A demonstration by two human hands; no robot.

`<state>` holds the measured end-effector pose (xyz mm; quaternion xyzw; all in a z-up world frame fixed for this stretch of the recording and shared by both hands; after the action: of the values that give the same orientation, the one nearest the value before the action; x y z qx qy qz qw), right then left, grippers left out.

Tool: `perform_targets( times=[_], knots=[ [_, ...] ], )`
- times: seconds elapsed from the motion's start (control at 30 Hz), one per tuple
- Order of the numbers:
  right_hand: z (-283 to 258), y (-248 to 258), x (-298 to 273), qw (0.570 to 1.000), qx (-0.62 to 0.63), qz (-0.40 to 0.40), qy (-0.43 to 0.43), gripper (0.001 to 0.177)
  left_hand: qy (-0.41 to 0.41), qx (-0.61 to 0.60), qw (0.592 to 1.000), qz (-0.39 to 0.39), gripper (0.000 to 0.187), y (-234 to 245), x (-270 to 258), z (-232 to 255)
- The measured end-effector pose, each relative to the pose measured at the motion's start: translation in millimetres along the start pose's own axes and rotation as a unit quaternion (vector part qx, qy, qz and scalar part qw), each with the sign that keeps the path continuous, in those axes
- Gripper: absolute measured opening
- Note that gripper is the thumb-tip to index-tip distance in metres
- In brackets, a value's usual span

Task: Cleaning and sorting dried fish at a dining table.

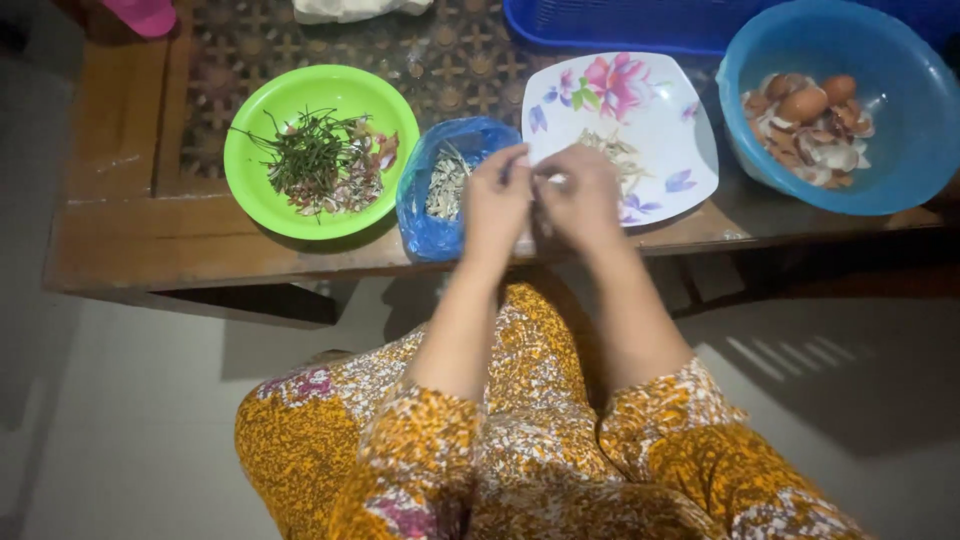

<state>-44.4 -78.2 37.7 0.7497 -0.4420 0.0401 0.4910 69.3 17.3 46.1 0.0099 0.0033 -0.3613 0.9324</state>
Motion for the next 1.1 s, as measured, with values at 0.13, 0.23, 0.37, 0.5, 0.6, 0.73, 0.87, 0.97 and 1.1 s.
perform_targets(
  times=[0.13,0.23,0.37,0.5,0.6,0.73,0.87,0.97,1.1],
  knots=[
    [-57,-23,3,0.997,-0.065,-0.009,0.043,0.014,-0.07,-0.043,0.996,0.033,0.025,40,5,-15],
    [-68,-35,7,0.987,-0.148,-0.005,0.069,0.016,-0.091,-0.039,0.992,0.082,0.023,64,-2,-10],
    [-46,-47,12,0.992,-0.119,-0.002,0.04,0.011,-0.064,-0.072,0.991,0.089,0.024,79,-4,-10],
    [-36,-38,17,0.986,0.136,-0.034,-0.087,0.009,-0.063,-0.165,0.981,0.085,0.023,84,-1,-20],
    [-43,-30,24,0.939,0.307,-0.055,-0.143,0.009,-0.012,-0.231,0.971,0.059,0.023,82,0,-24],
    [-59,-35,28,0.906,0.391,-0.066,-0.151,0.01,0.003,-0.24,0.97,0.047,0.023,86,-1,-28],
    [-74,-43,25,0.867,0.455,-0.068,-0.191,0.01,0.004,-0.268,0.962,0.057,0.02,97,-3,-28],
    [-91,-42,20,0.892,0.423,-0.046,-0.154,0.008,0.003,-0.271,0.961,0.049,0.02,103,-4,-27],
    [-130,-19,16,0.98,0.184,0.033,0.064,0.01,0.046,-0.289,0.956,0.027,0.022,104,-7,-22]
  ],
)
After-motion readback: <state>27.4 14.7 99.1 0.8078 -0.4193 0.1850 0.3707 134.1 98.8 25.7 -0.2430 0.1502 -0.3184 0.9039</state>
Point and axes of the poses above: each hand's wrist, its own x-axis towards the middle knuckle, its own y-axis out of the back of the hand, z = x × y, the point moved 4 cm from there along x, towards the middle knuckle, and after that the axes turned 6 degrees about -x, right-handed, at the moved point
